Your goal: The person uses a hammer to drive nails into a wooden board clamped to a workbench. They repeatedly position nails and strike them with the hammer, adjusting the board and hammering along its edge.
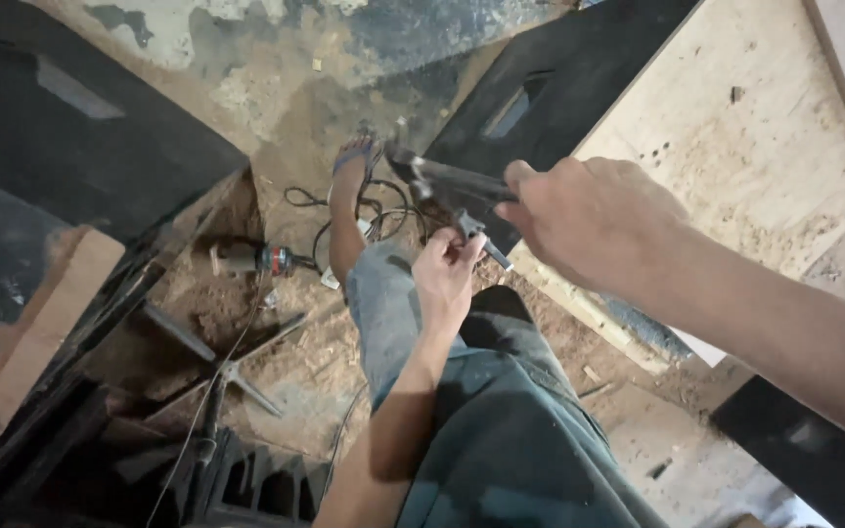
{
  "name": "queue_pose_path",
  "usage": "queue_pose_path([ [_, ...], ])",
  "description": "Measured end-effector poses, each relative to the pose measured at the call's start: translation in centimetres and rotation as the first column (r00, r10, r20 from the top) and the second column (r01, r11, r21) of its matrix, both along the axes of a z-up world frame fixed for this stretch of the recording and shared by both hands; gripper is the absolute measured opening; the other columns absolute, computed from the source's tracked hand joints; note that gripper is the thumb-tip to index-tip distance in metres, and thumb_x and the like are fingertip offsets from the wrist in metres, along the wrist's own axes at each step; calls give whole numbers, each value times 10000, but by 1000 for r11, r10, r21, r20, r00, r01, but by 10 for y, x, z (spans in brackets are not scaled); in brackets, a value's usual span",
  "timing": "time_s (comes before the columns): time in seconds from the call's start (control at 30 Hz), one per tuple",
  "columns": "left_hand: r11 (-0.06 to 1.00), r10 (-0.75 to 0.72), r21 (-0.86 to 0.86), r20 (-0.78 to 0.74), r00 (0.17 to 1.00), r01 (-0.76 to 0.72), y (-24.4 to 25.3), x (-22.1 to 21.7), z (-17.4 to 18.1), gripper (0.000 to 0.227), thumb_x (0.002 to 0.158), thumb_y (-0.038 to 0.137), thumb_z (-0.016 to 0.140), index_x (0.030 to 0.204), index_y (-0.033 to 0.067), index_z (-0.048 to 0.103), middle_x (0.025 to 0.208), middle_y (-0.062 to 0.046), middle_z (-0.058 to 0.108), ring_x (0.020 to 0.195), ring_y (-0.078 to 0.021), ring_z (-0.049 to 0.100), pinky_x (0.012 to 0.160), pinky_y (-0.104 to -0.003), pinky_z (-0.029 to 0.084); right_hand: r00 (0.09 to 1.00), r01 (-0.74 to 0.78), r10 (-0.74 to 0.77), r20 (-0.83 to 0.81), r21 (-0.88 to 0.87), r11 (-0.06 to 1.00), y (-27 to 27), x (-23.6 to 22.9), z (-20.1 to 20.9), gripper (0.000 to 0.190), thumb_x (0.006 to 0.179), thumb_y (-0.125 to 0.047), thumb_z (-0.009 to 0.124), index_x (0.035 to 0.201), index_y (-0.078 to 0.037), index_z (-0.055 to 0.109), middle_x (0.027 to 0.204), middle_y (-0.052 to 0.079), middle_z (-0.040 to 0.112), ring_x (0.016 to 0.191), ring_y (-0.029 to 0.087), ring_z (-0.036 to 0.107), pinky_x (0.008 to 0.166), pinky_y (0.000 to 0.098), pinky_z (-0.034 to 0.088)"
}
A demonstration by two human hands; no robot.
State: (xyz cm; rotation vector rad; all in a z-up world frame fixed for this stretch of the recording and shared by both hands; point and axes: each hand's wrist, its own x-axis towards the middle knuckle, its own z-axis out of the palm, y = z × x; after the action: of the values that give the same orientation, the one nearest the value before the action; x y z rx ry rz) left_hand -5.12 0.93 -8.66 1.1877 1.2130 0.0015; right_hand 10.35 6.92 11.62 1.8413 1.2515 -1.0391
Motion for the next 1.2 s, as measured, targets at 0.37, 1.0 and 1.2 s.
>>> queue_pose_path([
  [0.37, 976, 161, -147, 4, 987, -158, -1, -12, 21, 192, 907, 242, 723, 1007, 79, 708, 951, -73, 786, 889, -198, 749, 787, -306, 559, 987, 161, -161, 10, 7, 987, -10, -5, 15, 384, 1144, -446, 383, 1207, -106, 549, 598, 97, 670, 503, 287, 667, 497, 413, 570],
  [1.0, 972, 90, 204, 138, 986, -117, -17, -14, -2, 248, 908, 322, 740, 968, 84, 703, 847, -44, 792, 729, -169, 754, 687, -325, 588, 995, 94, -99, -30, -140, 986, -14, -10, 14, 393, 1157, -433, 398, 1109, -83, 570, 627, 37, 558, 445, 157, 502, 368, 266, 444],
  [1.2, 985, 96, 137, 62, 993, -104, -17, -12, -5, 401, 880, 449, 711, 850, 49, 699, 832, -77, 784, 772, -242, 752, 709, -384, 564, 986, 152, -161, -52, -152, 977, -3, -16, 15, 382, 1163, -363, 392, 1038, -62, 592, 592, 45, 541, 414, 157, 446, 357, 285, 376],
])
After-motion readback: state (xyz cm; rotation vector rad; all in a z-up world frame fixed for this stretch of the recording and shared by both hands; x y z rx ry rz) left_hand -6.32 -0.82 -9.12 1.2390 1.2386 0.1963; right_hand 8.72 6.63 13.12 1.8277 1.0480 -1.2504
